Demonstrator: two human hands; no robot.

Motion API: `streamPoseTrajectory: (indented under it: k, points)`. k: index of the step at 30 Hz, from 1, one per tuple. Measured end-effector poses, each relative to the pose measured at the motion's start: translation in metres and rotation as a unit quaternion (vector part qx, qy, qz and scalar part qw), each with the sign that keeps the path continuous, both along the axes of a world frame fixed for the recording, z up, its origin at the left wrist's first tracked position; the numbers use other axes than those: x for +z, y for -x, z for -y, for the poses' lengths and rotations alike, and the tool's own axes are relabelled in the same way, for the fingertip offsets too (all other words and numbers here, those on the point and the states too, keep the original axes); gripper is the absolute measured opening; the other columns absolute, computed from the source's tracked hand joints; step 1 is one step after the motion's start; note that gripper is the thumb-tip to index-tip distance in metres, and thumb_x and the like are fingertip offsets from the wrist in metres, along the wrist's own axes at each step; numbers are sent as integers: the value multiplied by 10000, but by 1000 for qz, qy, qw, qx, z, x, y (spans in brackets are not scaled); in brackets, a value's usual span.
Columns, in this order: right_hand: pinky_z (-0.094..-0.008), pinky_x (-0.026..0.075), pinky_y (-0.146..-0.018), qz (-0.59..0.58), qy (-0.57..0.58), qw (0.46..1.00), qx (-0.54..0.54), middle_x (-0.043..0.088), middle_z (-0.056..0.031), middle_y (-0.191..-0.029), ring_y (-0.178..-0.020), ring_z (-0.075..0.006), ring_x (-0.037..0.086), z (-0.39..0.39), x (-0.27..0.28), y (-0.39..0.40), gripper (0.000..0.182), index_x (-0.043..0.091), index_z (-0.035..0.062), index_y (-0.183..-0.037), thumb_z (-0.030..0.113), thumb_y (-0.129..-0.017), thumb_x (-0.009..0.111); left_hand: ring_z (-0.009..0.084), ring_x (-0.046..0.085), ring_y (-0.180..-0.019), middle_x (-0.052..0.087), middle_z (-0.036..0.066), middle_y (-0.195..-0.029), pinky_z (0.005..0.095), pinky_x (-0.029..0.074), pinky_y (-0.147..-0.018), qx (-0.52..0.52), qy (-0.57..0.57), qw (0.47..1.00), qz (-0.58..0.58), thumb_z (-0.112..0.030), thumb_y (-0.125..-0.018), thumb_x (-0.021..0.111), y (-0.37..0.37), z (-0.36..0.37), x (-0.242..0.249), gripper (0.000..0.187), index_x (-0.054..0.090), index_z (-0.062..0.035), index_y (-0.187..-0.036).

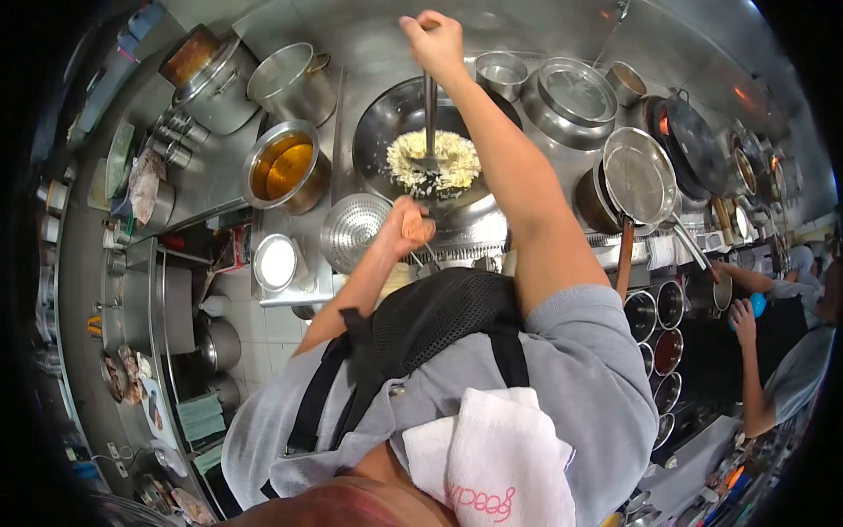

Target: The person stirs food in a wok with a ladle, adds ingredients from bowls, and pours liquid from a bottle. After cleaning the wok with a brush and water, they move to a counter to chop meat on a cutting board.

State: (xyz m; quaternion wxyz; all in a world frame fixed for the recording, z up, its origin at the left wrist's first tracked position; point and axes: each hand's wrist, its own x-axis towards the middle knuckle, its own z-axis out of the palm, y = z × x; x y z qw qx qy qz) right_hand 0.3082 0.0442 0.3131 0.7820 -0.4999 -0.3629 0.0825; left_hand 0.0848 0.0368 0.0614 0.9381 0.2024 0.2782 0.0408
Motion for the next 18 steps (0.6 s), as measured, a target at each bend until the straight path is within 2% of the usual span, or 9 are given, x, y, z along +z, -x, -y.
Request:
streamPoseTrajectory:
  k: [2,4,7,8,9,11,13,15,18]
  points:
    - [-263,282,-364,-9,-13,1000,-4,449,-6,-516,-386,-88,391,20,13,-20,321,463,63,-625,122,-858,676,258,597,-634,582,74,-761,409,528,-549,29,-17,999,38,-166,-819,633,31,28,-1,113,564,-78,-832]
    - [-266,300,-374,-21,-26,999,23,457,-15,-513,-405,-86,403,41,47,-35,320,466,67,-629,127,-873,666,260,627,-657,603,92,-772,413,552,-585,-5,-79,996,26,-191,-861,596,69,38,-41,131,590,-61,-846]
    - [-274,262,-352,-15,-7,999,31,354,44,-507,-372,-101,341,55,98,-25,243,479,127,-680,186,-883,600,263,630,-665,600,93,-762,413,559,-598,-36,-111,993,-34,-193,-866,581,74,39,-20,144,596,-50,-855]
    - [-266,269,-349,-46,7,999,8,361,38,-504,-374,-97,347,63,123,0,221,479,119,-692,161,-879,590,264,611,-640,591,89,-748,409,548,-569,-34,-16,999,-7,-174,-850,589,61,30,-13,129,595,-46,-847]
    - [-257,273,-342,-21,15,1000,11,364,37,-501,-369,-92,349,66,138,6,211,478,118,-704,155,-877,593,253,578,-600,583,80,-734,403,522,-529,-12,-3,998,69,-155,-825,604,44,18,-1,69,572,-94,-818]
    - [-254,268,-340,37,-23,999,8,364,40,-499,-365,-86,341,69,149,15,218,479,122,-702,161,-877,603,249,534,-629,546,64,-762,429,481,-540,8,-6,1000,-6,-61,-779,612,-1,-3,17,190,481,-189,-830]
    - [-258,264,-342,56,-43,997,27,369,44,-498,-368,-83,345,61,124,18,221,493,119,-701,177,-877,614,249,536,-633,555,70,-786,454,489,-555,13,35,999,0,-40,-772,612,-30,-15,-17,225,477,-201,-855]
    - [-262,322,-393,89,56,988,-114,463,-13,-513,-420,-85,409,37,44,2,347,441,74,-616,127,-884,654,249,538,-636,552,75,-796,454,494,-559,67,5,996,-54,-10,-769,599,-38,-11,-19,247,471,-205,-851]
    - [-232,337,-424,39,13,999,-10,477,23,-516,-455,-58,441,51,-41,10,336,482,59,-620,151,-892,656,249,525,-618,502,60,-759,441,485,-530,40,-1,999,-6,21,-752,588,-35,-14,-28,283,450,-215,-824]
